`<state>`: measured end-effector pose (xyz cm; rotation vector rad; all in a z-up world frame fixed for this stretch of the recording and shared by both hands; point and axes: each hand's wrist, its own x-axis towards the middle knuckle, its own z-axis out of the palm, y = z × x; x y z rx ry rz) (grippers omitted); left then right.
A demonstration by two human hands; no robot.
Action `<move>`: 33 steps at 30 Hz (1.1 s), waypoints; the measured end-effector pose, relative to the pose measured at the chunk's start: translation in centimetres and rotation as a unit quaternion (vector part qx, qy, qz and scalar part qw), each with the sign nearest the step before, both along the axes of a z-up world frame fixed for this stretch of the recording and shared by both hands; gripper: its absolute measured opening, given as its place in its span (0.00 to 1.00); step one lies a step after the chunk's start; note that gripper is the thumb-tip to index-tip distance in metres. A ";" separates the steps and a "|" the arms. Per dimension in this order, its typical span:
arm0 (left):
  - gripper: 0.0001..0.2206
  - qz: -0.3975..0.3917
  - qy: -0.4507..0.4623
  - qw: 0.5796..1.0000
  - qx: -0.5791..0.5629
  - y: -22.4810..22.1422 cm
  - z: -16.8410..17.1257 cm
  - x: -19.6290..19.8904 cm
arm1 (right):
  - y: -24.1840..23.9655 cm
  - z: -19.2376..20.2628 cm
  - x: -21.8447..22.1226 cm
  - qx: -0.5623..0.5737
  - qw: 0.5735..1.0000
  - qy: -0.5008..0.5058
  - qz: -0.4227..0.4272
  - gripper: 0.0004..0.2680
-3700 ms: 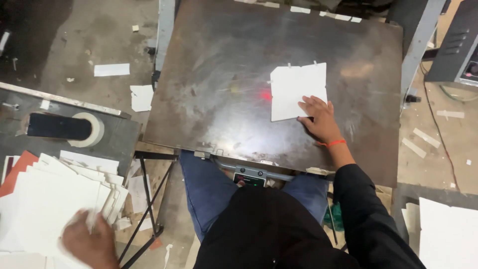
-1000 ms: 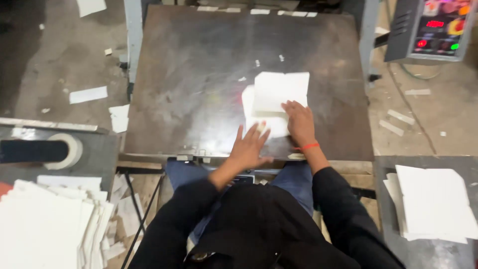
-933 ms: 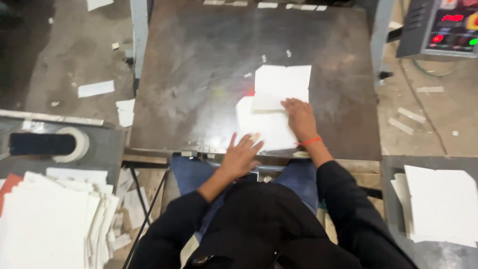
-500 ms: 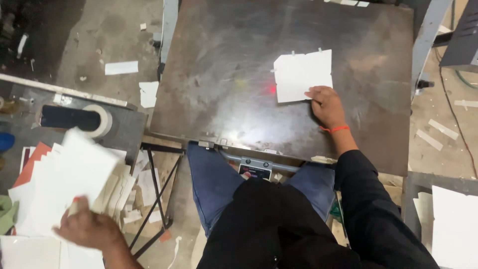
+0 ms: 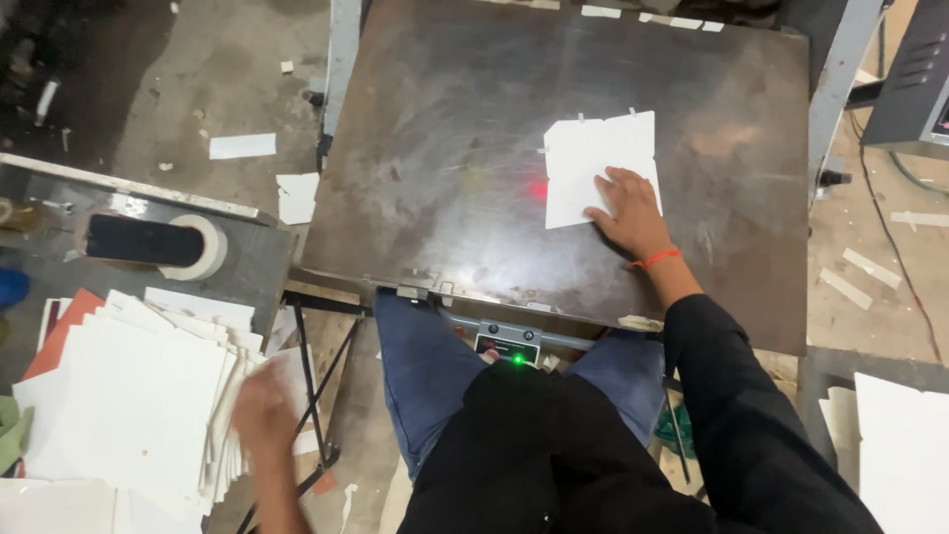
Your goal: Operating an industrial machine to press or cut stacks of paper folders.
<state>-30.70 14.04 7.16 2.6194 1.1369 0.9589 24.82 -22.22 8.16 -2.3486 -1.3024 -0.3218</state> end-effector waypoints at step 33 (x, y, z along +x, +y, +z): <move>0.14 -0.431 0.338 0.664 -0.509 -14.4 -19.2 28.9 | -47.1 -1.1 -19.7 -0.260 0.776 0.097 -0.566 0.15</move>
